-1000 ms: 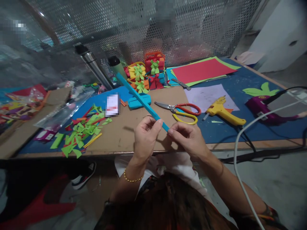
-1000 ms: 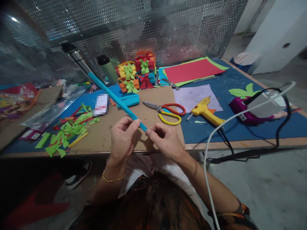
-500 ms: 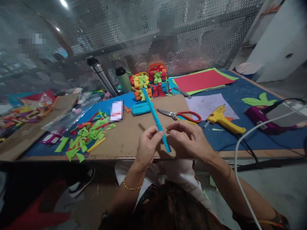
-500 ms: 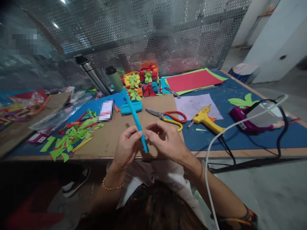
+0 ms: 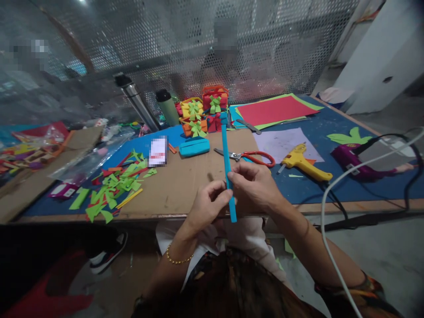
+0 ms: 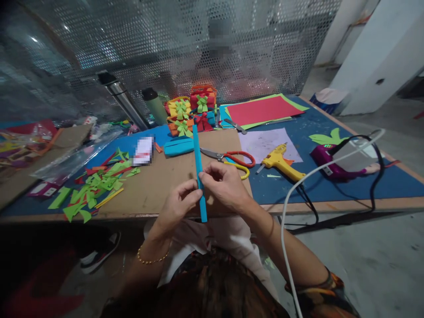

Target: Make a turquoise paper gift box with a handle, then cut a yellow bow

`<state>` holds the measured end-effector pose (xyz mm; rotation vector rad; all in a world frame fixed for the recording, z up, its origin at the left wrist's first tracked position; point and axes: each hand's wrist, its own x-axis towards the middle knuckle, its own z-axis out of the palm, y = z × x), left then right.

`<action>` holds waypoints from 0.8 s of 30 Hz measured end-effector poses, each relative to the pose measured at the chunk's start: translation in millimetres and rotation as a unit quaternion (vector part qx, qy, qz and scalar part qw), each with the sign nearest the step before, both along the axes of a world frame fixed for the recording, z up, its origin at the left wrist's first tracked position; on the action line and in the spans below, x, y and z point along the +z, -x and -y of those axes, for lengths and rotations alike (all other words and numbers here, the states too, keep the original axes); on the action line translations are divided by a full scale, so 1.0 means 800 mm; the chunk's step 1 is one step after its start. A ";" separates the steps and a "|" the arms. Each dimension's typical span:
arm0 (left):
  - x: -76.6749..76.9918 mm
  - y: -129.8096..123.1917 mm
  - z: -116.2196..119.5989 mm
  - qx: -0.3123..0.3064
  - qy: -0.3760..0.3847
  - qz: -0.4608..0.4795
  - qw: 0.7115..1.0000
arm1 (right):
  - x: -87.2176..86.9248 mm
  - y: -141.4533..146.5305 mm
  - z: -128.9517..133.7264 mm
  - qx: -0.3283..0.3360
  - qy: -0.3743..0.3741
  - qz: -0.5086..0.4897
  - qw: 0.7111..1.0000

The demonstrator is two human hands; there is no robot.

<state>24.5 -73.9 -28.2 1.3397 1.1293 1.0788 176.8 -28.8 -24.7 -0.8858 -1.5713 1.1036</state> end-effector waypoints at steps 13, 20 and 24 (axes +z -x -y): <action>-0.013 0.001 -0.007 0.047 0.005 -0.013 0.999 | -0.001 0.004 -0.007 -0.011 0.042 -0.022 0.999; -0.006 0.001 -0.003 0.030 -0.021 -0.037 0.999 | -0.006 0.006 -0.005 -0.006 0.057 -0.057 0.997; -0.004 0.002 -0.011 0.034 -0.013 0.007 0.999 | -0.009 0.005 0.000 0.025 0.083 -0.053 0.995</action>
